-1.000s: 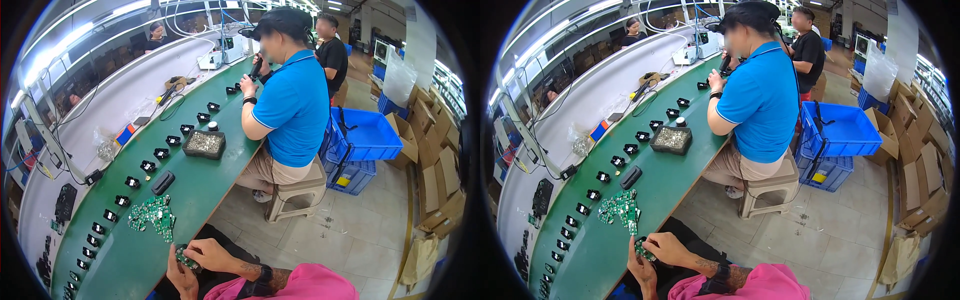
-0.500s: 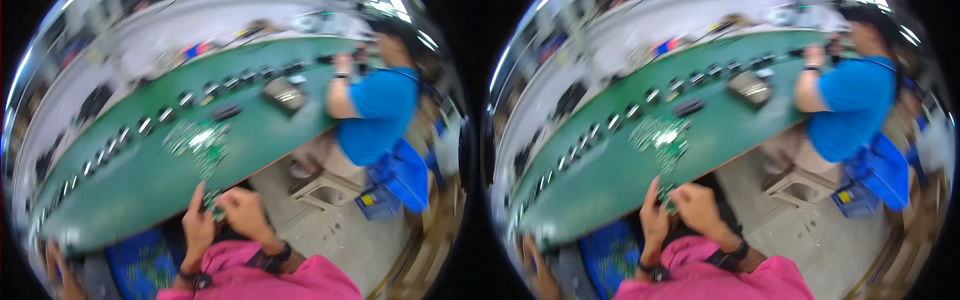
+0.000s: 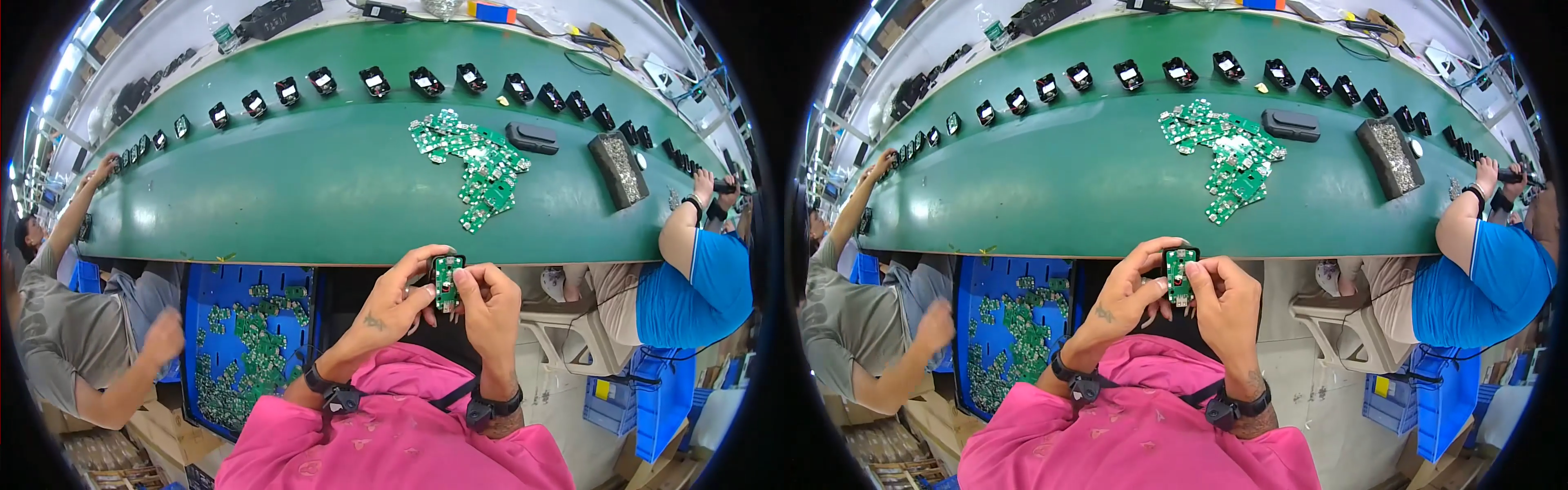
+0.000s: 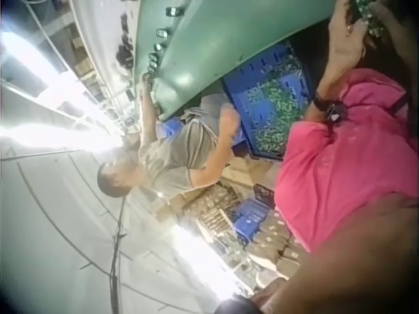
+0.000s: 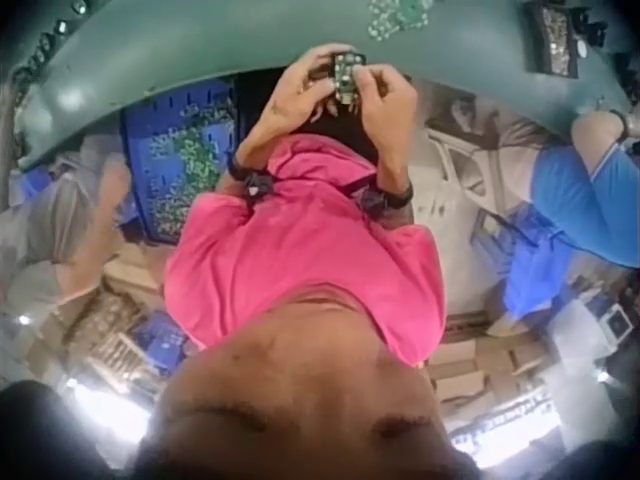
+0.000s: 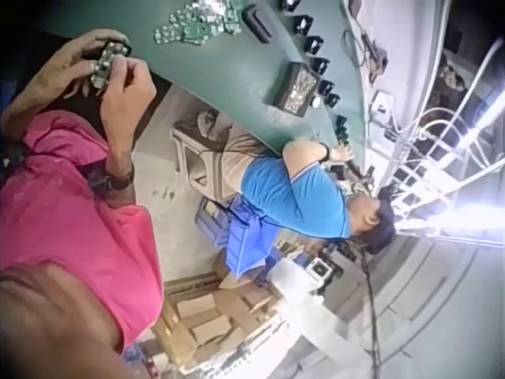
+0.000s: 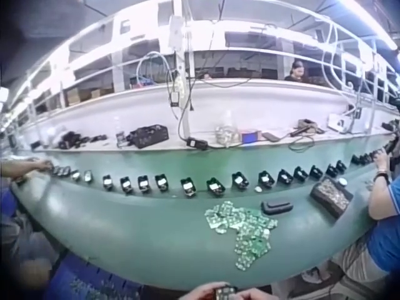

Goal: Assembling small electronic circuit boards into plastic casings on a production line.

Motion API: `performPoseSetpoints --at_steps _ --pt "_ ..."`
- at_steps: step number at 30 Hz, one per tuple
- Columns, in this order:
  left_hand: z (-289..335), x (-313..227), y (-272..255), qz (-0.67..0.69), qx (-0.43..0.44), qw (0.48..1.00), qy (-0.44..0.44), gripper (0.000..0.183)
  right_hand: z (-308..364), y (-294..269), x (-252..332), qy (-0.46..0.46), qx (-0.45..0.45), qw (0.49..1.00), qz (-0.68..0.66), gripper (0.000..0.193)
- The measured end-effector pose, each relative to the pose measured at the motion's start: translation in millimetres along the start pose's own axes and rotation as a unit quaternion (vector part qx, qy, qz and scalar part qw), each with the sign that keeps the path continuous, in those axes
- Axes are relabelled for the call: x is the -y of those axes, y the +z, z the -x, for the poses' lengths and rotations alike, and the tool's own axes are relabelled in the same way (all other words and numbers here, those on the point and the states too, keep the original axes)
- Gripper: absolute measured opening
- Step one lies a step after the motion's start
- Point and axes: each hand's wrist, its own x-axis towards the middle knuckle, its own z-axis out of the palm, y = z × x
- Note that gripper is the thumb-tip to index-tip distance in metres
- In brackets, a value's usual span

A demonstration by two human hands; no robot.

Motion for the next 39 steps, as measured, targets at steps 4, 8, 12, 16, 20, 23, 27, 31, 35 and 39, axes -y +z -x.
performPoseSetpoints --at_steps 4,8,12,16,20,23,27,31,35,39 --pt "-1.7 -1.0 -5.6 0.05 -0.005 0.999 -0.018 0.049 -4.4 9.7 -4.8 -0.011 -0.02 1.0 0.001 0.018" --pt "-5.1 -0.7 -1.9 -0.01 -0.053 0.999 0.008 0.046 -8.6 16.9 -10.5 -0.034 -0.026 0.998 0.051 0.017" --pt "-10.2 7.9 -2.7 -0.036 -0.072 0.997 0.016 0.043 -12.7 17.2 -12.4 -0.049 -0.032 0.996 0.066 0.017" --pt "-14.1 9.5 1.5 -0.07 -0.087 0.994 0.021 0.042 -15.9 14.6 -15.0 -0.031 -0.034 0.996 0.071 0.018" --pt "-16.2 12.9 1.0 -0.077 -0.091 0.993 0.008 0.041 -16.1 16.9 -18.0 -0.047 -0.044 0.99 0.127 0.015" --pt "-16.6 12.0 4.2 -0.067 -0.098 0.993 0.003 0.039 -19.6 20.9 -24.8 -0.057 -0.076 0.99 0.109 0.022" --pt "-17.0 8.3 8.6 -0.14 -0.093 0.985 0.027 0.038 -21.6 21.4 -30.1 -0.202 -0.036 0.962 0.178 0.035" --pt "-18.5 7.5 12.9 -0.13 -0.099 0.986 0.022 0.037 -17.3 22.3 -19.1 -0.094 -0.006 0.987 0.131 0.035" --pt "-21.6 6.7 16.9 -0.192 -0.132 0.969 0.078 0.037 -24.0 28.0 -20.7 -0.14 -0.035 0.986 0.079 0.033" --pt "-30.7 -5.7 -2.1 -0.247 -0.176 0.949 0.085 0.037 -45.7 47.6 -22.4 -0.196 -0.043 0.975 0.094 0.032"
